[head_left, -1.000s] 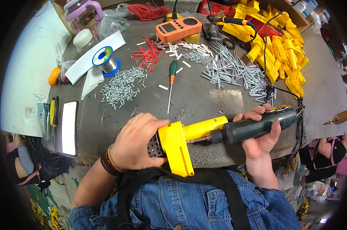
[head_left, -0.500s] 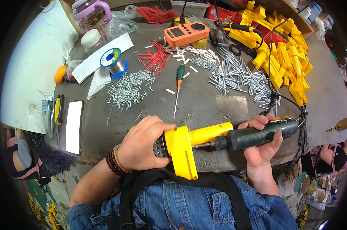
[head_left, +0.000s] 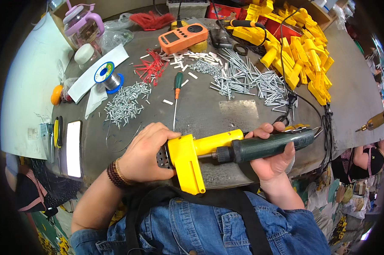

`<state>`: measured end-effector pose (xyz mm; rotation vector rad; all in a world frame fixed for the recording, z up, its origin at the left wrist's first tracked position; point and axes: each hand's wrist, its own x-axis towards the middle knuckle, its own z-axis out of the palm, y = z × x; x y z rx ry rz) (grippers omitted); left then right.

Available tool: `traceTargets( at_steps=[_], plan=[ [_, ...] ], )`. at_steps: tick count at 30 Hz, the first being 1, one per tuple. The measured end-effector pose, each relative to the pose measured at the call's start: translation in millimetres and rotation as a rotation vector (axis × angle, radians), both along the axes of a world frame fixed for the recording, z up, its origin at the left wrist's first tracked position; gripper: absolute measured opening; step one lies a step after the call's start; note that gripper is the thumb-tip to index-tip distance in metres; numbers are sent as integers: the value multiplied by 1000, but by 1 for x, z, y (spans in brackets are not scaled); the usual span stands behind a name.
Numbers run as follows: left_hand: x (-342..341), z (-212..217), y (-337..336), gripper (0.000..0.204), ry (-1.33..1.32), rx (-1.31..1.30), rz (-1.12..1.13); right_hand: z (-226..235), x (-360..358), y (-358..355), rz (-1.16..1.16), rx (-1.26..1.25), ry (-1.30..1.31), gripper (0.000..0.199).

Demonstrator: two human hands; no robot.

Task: Assemble internal wiring and stickers into a yellow plastic tool housing, soldering connections and securing components.

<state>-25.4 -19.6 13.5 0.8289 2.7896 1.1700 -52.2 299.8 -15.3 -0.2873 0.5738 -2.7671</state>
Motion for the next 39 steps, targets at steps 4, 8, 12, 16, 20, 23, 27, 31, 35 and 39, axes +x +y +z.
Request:
traceTargets(
  at_steps=[4,8,12,16,20,23,27,31,35,39],
  plan=[
    [-34,22,-4,54,-132,86,-221,-10,3,3,29,8,58,54],
    [-94,21,61,14,46,-186,112,-17,2,8,40,-44,60,57],
    [-134,-8,92,13,257,-486,177,-17,1,6,58,-53,73,59],
    [-146,-11,106,10,398,-719,116,-15,4,4,40,-78,45,59],
    [-137,-12,113,9,523,-851,25,-15,5,2,68,-74,50,56],
    [-116,4,99,7,494,-767,98,-20,2,-2,69,-62,122,51],
    [-36,31,57,7,321,-131,257,-8,14,13,-32,50,88,55],
    [50,2,20,10,248,-8,453,-6,11,12,-10,65,90,62],
    [59,-11,21,10,271,-18,471,0,5,5,-5,54,51,63],
    [60,-12,18,9,209,-28,453,2,5,2,-9,64,32,60]
  ],
)
